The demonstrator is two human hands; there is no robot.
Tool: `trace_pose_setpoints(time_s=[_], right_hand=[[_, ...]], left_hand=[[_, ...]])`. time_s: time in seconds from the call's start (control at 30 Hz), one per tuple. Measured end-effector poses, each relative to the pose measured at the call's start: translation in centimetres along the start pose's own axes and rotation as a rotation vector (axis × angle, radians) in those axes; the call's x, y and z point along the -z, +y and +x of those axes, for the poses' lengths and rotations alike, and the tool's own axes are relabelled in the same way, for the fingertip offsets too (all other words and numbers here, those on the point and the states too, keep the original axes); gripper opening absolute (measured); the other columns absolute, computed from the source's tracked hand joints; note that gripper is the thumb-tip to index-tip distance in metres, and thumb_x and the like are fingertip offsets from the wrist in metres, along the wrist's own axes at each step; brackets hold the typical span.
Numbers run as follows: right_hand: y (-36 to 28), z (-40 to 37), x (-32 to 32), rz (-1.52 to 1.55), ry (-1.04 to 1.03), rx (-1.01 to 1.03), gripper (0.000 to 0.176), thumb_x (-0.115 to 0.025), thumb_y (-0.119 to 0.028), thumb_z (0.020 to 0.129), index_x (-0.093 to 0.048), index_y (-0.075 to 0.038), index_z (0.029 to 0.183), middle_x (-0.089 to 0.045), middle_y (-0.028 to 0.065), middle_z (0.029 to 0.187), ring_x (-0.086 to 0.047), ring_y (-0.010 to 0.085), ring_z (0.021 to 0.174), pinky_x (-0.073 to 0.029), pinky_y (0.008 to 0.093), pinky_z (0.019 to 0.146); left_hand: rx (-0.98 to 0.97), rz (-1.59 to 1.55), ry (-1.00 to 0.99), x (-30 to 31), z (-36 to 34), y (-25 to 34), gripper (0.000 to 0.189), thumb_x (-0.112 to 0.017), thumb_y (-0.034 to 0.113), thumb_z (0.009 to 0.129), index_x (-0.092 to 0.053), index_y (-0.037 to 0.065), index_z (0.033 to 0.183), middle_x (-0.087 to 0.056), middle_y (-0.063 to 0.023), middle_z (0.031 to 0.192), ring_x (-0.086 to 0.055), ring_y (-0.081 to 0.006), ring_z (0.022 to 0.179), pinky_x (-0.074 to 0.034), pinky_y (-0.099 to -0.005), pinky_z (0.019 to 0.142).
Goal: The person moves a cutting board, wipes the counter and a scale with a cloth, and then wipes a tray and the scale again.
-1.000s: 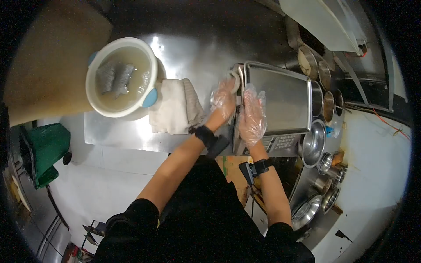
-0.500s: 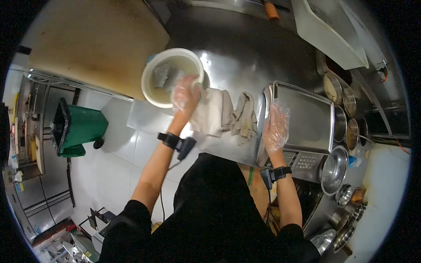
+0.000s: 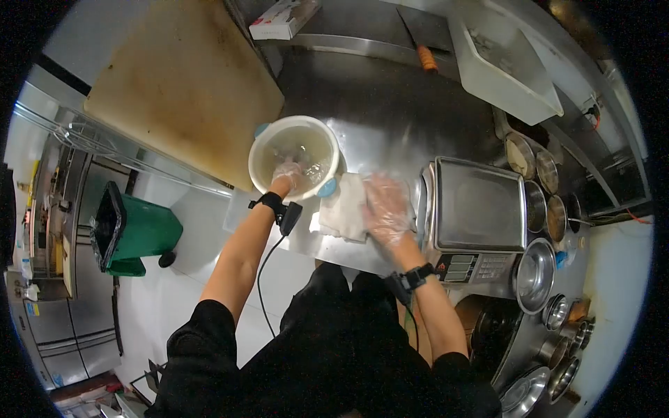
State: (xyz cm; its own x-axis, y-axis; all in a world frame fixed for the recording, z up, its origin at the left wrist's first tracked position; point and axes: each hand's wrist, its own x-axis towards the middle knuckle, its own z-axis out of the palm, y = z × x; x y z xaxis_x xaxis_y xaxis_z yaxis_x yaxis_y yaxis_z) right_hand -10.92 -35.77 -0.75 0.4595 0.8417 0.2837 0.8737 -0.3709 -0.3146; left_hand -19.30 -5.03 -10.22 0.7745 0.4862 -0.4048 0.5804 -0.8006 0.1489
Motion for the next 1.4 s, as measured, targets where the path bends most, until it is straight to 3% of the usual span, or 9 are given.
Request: trace_pose_setpoints(time_s=[0.27, 0.53, 0.6, 0.67, 0.83, 0.97, 1.2, 1.3, 1.4], right_hand=[[-8.1, 8.8, -6.9, -0.039, -0.525, 0.109, 0.053, -0.051, -0.032, 0.090, -0.045, -0.010, 0.138, -0.045, 0.0129, 0.143, -0.035, 0.0325, 0.136, -0.024, 0.0468, 0.115], [-8.8, 10.0, -7.8, 0.052, -0.567, -0.061, 0.056, -0.049, -0.043, 0.090, -0.049, -0.008, 0.134, -0.058, 0.0225, 0.124, -0.054, 0.0356, 0.116, -0.042, 0.0430, 0.100], [-8.9, 10.4, -8.3, 0.338, -0.212, -0.308, 0.059, -0.051, -0.044, 0.091, -0.047, -0.005, 0.135, -0.062, 0.0247, 0.116, -0.060, 0.0375, 0.107, -0.047, 0.0434, 0.094], [-8.5, 11.2, -9.4, 0.358, -0.113, -0.460, 0.063, -0.054, -0.046, 0.091, -0.045, -0.003, 0.137, -0.063, 0.0248, 0.116, -0.061, 0.0362, 0.106, -0.047, 0.0402, 0.094], [-9.6, 13.1, -9.0, 1.443, -0.121, -1.007, 0.074, -0.060, -0.049, 0.090, -0.032, -0.009, 0.146, -0.046, 0.0133, 0.135, -0.052, 0.0254, 0.115, -0.046, 0.0428, 0.094], [-9.3, 13.8, -9.4, 1.951, 0.009, -0.851, 0.056, -0.063, -0.034, 0.092, -0.041, -0.009, 0.137, -0.054, 0.0102, 0.125, -0.054, 0.0220, 0.112, -0.045, 0.0415, 0.095], [-6.6, 14.1, -13.7, 1.195, 0.133, -0.760, 0.035, -0.064, -0.023, 0.090, -0.059, -0.009, 0.121, -0.062, 0.0062, 0.110, -0.060, 0.0210, 0.097, -0.048, 0.0334, 0.089], [-8.1, 13.7, -10.6, 0.529, -0.076, -0.735, 0.030, -0.062, -0.017, 0.087, -0.063, -0.012, 0.117, -0.064, 0.0116, 0.106, -0.063, 0.0268, 0.094, -0.050, 0.0347, 0.085], [-9.0, 12.9, -11.3, 0.012, -0.081, -0.303, 0.037, -0.056, -0.013, 0.082, -0.062, -0.012, 0.118, -0.064, 0.0193, 0.107, -0.061, 0.0379, 0.100, -0.050, 0.0446, 0.085]], left_hand=[[-0.113, 0.042, 0.281, 3.5, -3.2, -1.6, 0.067, -0.068, 0.046, 0.072, -0.055, 0.016, 0.130, -0.048, -0.0192, 0.137, -0.052, -0.0338, 0.123, -0.041, -0.0412, 0.104], [-0.329, 0.118, -0.048, 2.6, 0.0, -3.5, 0.046, -0.062, 0.031, 0.080, -0.060, 0.012, 0.122, -0.062, -0.0173, 0.118, -0.059, -0.0328, 0.111, -0.046, -0.0407, 0.096], [-0.510, 0.279, -0.037, 3.4, 0.1, -4.0, 0.041, -0.060, 0.030, 0.082, -0.062, 0.009, 0.117, -0.065, -0.0166, 0.111, -0.062, -0.0310, 0.105, -0.047, -0.0407, 0.094], [0.085, -1.173, -0.230, 4.4, -0.8, -3.9, 0.038, -0.053, 0.034, 0.087, -0.063, 0.006, 0.111, -0.064, -0.0095, 0.112, -0.061, -0.0233, 0.102, -0.048, -0.0350, 0.090], [-0.016, -1.526, -0.179, 9.2, -4.6, -2.1, 0.041, -0.050, 0.037, 0.090, -0.058, 0.007, 0.116, -0.062, -0.0063, 0.107, -0.060, -0.0185, 0.097, -0.048, -0.0355, 0.086], [-0.123, -1.613, -0.221, 9.5, -5.0, -2.0, 0.044, -0.051, 0.040, 0.091, -0.058, 0.005, 0.116, -0.063, -0.0082, 0.105, -0.060, -0.0186, 0.095, -0.050, -0.0352, 0.083], [-0.031, -1.428, -0.066, 5.2, -1.8, -5.5, 0.049, -0.054, 0.037, 0.089, -0.054, -0.003, 0.118, -0.064, -0.0139, 0.104, -0.064, -0.0291, 0.096, -0.050, -0.0414, 0.090], [0.021, -0.649, 0.215, 4.5, -1.3, -7.0, 0.052, -0.063, 0.040, 0.084, -0.060, -0.003, 0.112, -0.065, -0.0174, 0.102, -0.062, -0.0358, 0.095, -0.051, -0.0438, 0.084], [0.017, -0.502, 0.315, 3.8, -2.2, -6.2, 0.062, -0.067, 0.038, 0.078, -0.053, -0.003, 0.121, -0.056, -0.0263, 0.123, -0.057, -0.0435, 0.106, -0.048, -0.0465, 0.089]])
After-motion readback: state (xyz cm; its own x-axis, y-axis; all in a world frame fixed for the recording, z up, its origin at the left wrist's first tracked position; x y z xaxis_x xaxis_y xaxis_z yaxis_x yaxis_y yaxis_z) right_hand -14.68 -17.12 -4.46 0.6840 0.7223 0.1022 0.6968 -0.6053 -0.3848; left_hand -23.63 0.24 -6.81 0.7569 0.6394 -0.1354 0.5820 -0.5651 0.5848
